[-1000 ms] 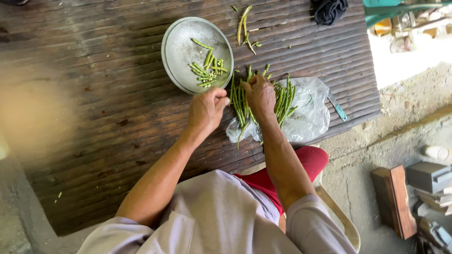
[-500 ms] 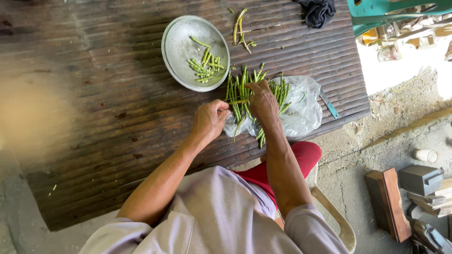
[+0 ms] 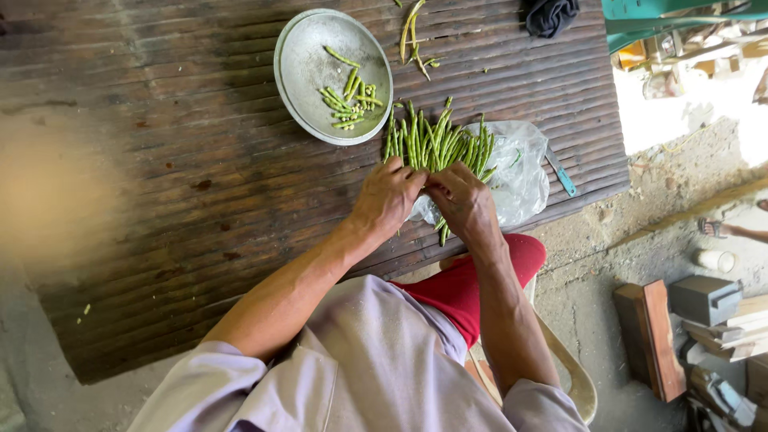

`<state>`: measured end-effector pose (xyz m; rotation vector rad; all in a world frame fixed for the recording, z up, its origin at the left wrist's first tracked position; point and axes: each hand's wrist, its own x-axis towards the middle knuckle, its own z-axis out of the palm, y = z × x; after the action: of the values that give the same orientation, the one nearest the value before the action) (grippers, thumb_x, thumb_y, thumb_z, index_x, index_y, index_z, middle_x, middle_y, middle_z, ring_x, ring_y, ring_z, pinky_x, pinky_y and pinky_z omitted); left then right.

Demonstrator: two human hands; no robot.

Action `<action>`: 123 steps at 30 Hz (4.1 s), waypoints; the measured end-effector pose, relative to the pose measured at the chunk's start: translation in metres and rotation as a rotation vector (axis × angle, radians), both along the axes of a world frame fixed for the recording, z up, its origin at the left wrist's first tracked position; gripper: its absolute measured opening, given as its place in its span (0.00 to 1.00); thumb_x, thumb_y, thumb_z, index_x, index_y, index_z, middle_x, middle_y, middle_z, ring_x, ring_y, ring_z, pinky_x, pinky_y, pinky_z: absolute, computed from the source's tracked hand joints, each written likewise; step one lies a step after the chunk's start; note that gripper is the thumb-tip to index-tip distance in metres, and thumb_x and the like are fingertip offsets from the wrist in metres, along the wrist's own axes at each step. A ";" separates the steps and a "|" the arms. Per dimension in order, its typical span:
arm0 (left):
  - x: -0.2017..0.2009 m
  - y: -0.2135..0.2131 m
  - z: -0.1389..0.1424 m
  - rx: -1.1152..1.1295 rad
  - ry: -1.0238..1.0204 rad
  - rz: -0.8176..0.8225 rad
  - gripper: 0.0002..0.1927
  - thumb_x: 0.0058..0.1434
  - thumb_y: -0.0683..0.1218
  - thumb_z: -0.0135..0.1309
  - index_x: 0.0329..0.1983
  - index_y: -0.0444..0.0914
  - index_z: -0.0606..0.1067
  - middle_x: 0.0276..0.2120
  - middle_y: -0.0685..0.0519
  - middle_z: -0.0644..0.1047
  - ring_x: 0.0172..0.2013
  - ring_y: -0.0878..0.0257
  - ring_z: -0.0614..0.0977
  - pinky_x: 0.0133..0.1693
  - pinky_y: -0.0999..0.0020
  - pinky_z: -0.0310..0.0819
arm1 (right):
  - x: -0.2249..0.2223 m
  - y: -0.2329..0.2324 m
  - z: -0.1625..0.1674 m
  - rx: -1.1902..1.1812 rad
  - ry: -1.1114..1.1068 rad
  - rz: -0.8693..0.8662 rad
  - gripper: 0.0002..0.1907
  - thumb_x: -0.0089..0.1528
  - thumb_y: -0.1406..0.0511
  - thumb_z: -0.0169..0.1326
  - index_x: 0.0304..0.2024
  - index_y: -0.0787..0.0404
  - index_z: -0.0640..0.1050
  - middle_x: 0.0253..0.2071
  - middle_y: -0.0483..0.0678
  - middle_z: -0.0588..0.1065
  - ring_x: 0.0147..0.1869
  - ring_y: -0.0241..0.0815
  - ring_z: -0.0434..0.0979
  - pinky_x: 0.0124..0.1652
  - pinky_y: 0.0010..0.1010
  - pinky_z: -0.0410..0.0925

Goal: The person snaps the ends off long green beans by hand and places the trimmed pieces into a metal bowl. They continue this process with a pile of beans on a wooden table while another person works nearby.

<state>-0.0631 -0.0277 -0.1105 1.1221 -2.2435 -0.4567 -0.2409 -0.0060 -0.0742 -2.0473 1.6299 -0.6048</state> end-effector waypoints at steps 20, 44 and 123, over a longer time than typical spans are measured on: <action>0.016 -0.020 0.000 -0.088 0.139 0.147 0.07 0.59 0.39 0.57 0.41 0.37 0.78 0.32 0.51 0.80 0.35 0.59 0.80 0.31 0.64 0.76 | 0.051 -0.023 -0.020 0.049 -0.320 -0.444 0.07 0.63 0.67 0.54 0.37 0.63 0.82 0.30 0.46 0.79 0.31 0.36 0.78 0.32 0.28 0.73; 0.065 -0.154 -0.052 0.931 1.230 0.208 0.12 0.64 0.39 0.61 0.50 0.31 0.81 0.40 0.45 0.83 0.35 0.64 0.85 0.40 0.70 0.86 | 0.076 -0.179 -0.027 0.075 -0.323 0.069 0.07 0.66 0.71 0.57 0.42 0.71 0.83 0.31 0.54 0.80 0.32 0.39 0.81 0.31 0.29 0.73; 0.081 -0.153 -0.014 0.830 1.143 0.590 0.20 0.67 0.46 0.49 0.61 0.36 0.70 0.66 0.44 0.63 0.50 0.54 0.83 0.42 0.64 0.86 | 0.025 -0.206 -0.031 0.070 0.063 -0.352 0.08 0.63 0.66 0.59 0.43 0.62 0.81 0.39 0.50 0.81 0.33 0.37 0.82 0.29 0.29 0.77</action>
<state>0.0179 -0.1806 -0.1247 1.3097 -0.6656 -1.3817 -0.2163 -0.2123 -0.1052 -1.7582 2.0386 -0.5946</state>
